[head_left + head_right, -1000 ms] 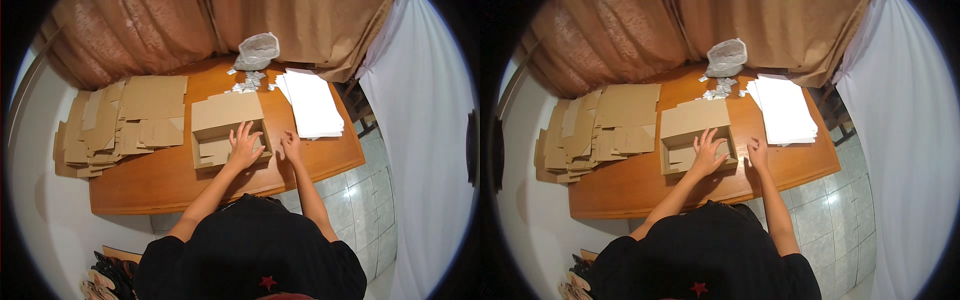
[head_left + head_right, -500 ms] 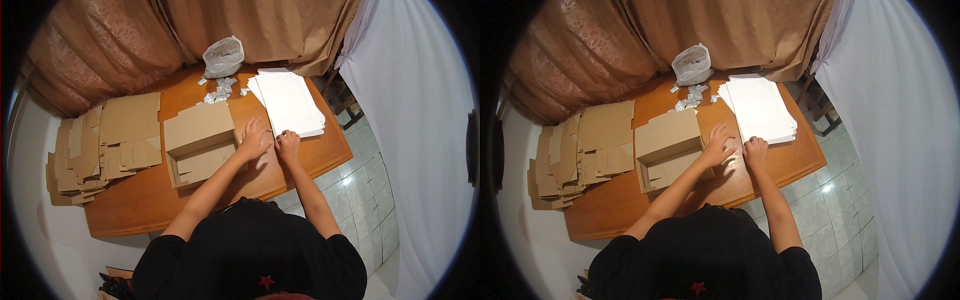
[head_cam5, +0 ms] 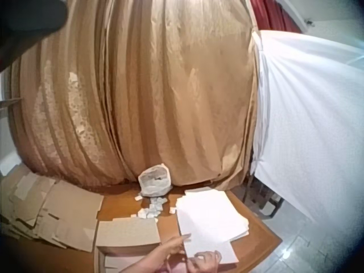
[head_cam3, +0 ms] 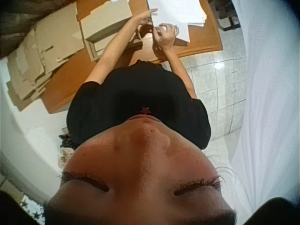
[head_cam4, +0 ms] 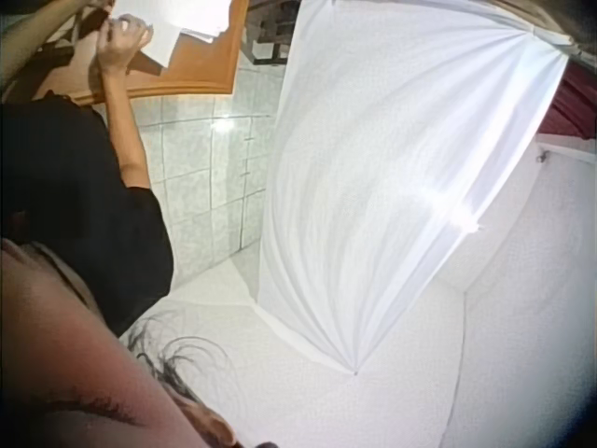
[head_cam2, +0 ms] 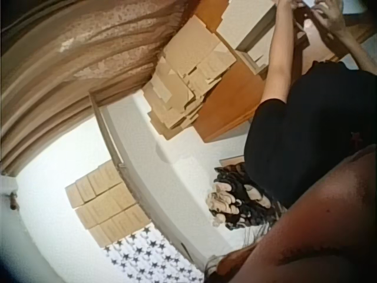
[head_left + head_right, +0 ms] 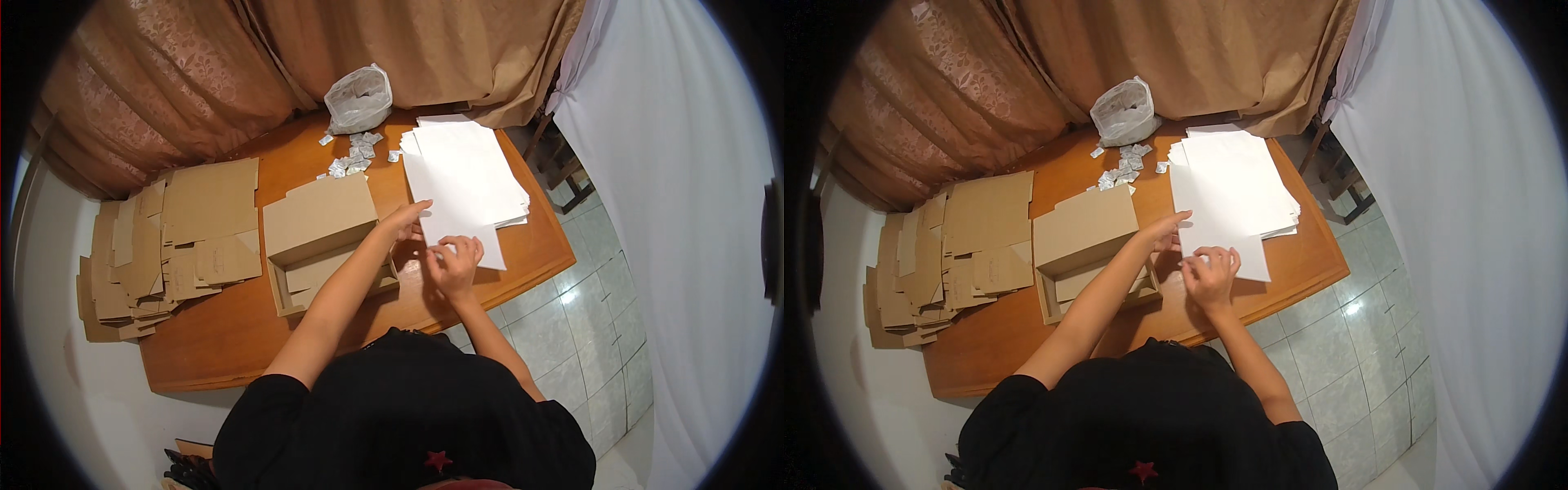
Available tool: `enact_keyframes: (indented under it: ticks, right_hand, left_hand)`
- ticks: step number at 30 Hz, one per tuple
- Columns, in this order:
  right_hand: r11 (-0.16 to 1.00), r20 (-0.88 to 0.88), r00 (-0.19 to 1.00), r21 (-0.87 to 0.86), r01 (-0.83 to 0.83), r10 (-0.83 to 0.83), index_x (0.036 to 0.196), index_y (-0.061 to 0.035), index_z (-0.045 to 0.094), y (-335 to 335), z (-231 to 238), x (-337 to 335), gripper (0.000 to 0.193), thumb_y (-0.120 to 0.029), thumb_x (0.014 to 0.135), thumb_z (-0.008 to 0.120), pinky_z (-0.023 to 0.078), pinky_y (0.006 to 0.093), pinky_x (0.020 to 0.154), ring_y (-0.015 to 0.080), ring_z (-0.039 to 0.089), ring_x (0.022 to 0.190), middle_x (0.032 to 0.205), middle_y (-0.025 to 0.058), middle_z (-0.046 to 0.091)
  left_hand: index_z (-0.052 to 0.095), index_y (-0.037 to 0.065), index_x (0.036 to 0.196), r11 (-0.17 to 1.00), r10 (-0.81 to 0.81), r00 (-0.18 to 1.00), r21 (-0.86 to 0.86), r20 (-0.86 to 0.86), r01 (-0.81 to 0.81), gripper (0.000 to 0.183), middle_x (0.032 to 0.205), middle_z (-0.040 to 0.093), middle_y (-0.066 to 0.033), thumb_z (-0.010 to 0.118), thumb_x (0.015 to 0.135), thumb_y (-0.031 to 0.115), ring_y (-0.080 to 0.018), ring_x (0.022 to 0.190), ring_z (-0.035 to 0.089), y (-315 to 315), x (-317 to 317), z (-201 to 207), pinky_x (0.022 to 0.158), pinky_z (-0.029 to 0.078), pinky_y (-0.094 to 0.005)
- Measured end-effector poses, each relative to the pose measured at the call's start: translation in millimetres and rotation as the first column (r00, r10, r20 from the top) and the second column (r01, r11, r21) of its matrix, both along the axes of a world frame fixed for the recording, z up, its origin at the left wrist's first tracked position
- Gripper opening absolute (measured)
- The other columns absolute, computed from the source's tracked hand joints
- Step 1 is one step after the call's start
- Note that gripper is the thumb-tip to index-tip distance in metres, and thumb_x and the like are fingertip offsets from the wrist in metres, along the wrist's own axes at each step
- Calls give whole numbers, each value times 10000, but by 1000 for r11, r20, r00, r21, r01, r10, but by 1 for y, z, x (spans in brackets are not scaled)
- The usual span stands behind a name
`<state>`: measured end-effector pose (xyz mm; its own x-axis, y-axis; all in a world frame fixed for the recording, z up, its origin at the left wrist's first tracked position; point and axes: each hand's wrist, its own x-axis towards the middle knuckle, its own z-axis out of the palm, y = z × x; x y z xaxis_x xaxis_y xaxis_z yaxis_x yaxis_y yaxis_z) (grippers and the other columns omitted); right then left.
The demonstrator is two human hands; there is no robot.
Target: Fold flat cardboard into shoe boxes and store them on a high shelf.
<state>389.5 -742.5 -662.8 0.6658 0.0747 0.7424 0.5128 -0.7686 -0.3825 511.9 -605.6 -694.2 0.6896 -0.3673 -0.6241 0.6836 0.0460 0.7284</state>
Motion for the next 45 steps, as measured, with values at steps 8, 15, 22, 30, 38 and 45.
enact_keyframes:
  ticks: [8,15,22,30,38,45]
  right_hand:
    - [950,-170,936,-1,-312,308,730,-174,621,23,16,-41,99,-242,679,671,154,542,972,212,448,1016,975,-11,531]
    - [952,-167,937,85,-295,306,812,-153,640,27,36,-36,132,-248,721,644,177,549,963,252,444,1013,1000,29,526]
    - [921,-199,902,151,-358,383,817,-137,650,60,35,-21,97,-161,726,623,214,488,955,246,455,997,1004,48,536]
    - [882,-267,843,77,-465,467,865,-140,635,117,19,23,143,-163,725,622,268,429,908,277,419,1021,1032,69,512]
    - [873,-392,809,-26,-486,439,1015,-136,597,149,0,61,263,-161,753,601,292,501,927,295,419,1098,1145,94,492]
    - [821,-599,719,-171,-545,353,1158,-153,515,167,-8,69,352,-187,812,564,223,613,986,275,346,1246,1302,85,416]
  left_hand:
    - [557,-29,1036,948,-22,905,295,425,-116,242,818,620,-92,548,827,94,-172,614,589,25,-4,14,552,488,-299]
    - [551,-64,1026,929,242,824,123,512,-349,224,890,620,-103,525,841,59,-168,722,599,116,-79,77,616,493,-288]
    - [522,-74,1084,757,455,737,219,500,-616,280,998,610,-136,542,823,25,-183,858,595,199,-133,37,759,476,-294]
    - [519,-79,1087,555,442,658,390,610,-735,384,996,619,-169,625,734,29,-227,894,604,215,-145,30,778,474,-305]
    - [460,10,1200,226,-60,680,673,731,-704,527,1150,527,-203,653,739,177,-349,1073,497,192,-174,60,897,410,-401]
    - [521,152,1220,526,-582,631,829,514,-190,530,1401,308,-159,462,842,519,-375,1312,220,165,-196,38,1027,218,-538]
